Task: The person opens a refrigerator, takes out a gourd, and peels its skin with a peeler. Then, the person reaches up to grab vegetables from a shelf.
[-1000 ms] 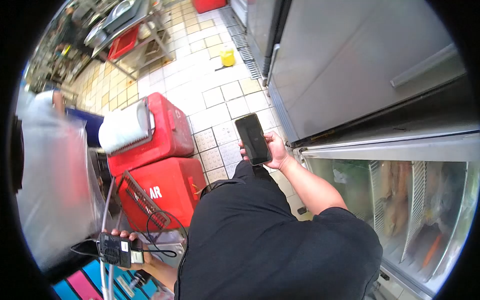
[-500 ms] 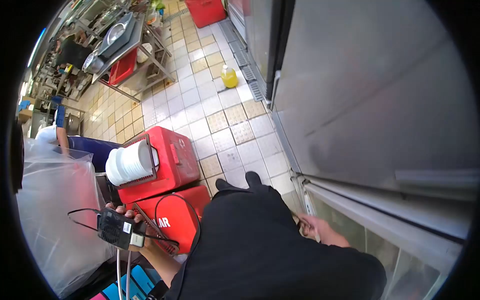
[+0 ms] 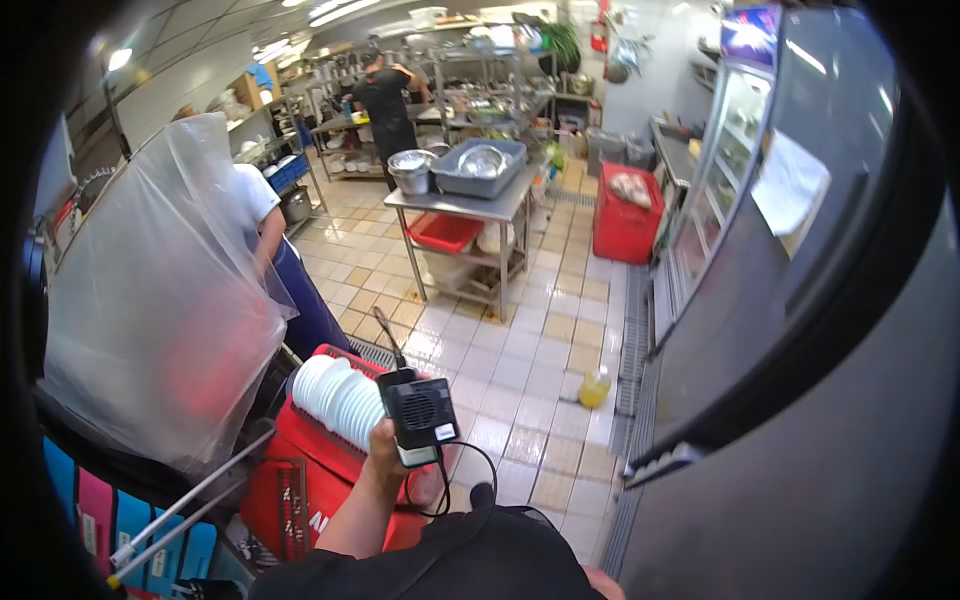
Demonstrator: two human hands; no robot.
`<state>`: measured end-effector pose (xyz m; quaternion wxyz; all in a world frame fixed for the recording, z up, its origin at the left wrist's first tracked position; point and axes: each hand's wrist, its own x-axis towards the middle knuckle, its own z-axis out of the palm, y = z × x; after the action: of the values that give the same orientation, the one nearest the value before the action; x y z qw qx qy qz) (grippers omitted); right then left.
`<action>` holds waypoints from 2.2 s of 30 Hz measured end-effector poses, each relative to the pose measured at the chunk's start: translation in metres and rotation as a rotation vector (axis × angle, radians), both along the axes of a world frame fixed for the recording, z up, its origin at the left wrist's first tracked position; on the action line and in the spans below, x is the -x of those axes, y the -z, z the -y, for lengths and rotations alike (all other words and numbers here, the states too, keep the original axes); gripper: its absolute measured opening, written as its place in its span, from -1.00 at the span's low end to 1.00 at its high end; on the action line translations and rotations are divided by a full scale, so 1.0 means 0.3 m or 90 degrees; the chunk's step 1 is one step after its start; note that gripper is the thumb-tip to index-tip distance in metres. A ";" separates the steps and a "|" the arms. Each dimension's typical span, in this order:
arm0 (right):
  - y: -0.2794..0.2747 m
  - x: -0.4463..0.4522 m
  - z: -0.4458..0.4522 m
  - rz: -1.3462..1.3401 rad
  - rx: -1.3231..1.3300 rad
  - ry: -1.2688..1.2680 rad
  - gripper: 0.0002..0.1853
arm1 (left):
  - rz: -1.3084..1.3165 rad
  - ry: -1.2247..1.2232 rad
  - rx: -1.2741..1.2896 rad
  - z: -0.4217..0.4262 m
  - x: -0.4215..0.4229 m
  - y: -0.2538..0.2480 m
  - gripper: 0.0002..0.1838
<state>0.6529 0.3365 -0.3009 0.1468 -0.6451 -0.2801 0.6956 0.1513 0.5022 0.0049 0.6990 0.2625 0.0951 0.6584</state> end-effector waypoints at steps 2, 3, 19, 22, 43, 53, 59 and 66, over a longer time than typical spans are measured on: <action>0.016 0.054 -0.164 0.015 -0.035 -0.019 -0.67 | -0.015 0.017 -0.020 -0.120 0.049 -0.014 0.06; 0.026 0.086 -0.241 0.020 -0.049 -0.025 -0.66 | -0.031 0.020 -0.026 -0.170 0.075 -0.018 0.07; 0.313 0.088 -1.121 -0.492 -0.026 0.167 -0.72 | -0.022 0.075 0.126 -1.101 0.123 0.191 -0.15; 0.200 0.131 -1.435 -0.047 -0.281 -0.192 -0.72 | -0.053 0.096 0.142 -1.330 0.064 0.171 -0.21; -1.071 0.679 -3.107 -0.161 -0.718 -0.194 0.02 | -0.291 0.020 0.086 -2.580 -0.244 0.133 -0.28; -0.893 0.926 -3.694 -0.125 -0.661 -0.058 0.28 | -0.443 -0.039 0.025 -3.296 -0.176 0.266 -0.19; -0.985 0.980 -3.961 0.180 -0.651 0.020 0.31 | -0.446 0.029 0.112 -3.595 -0.270 0.265 -0.02; -0.702 0.831 -4.414 0.289 -0.616 0.153 0.16 | -0.518 0.120 0.159 -3.976 -0.411 0.403 0.02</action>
<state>0.4035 1.6605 -0.0905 0.4412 -0.6653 -0.5167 0.3094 0.2745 1.6950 -0.1161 0.6883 0.4213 0.4174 0.4178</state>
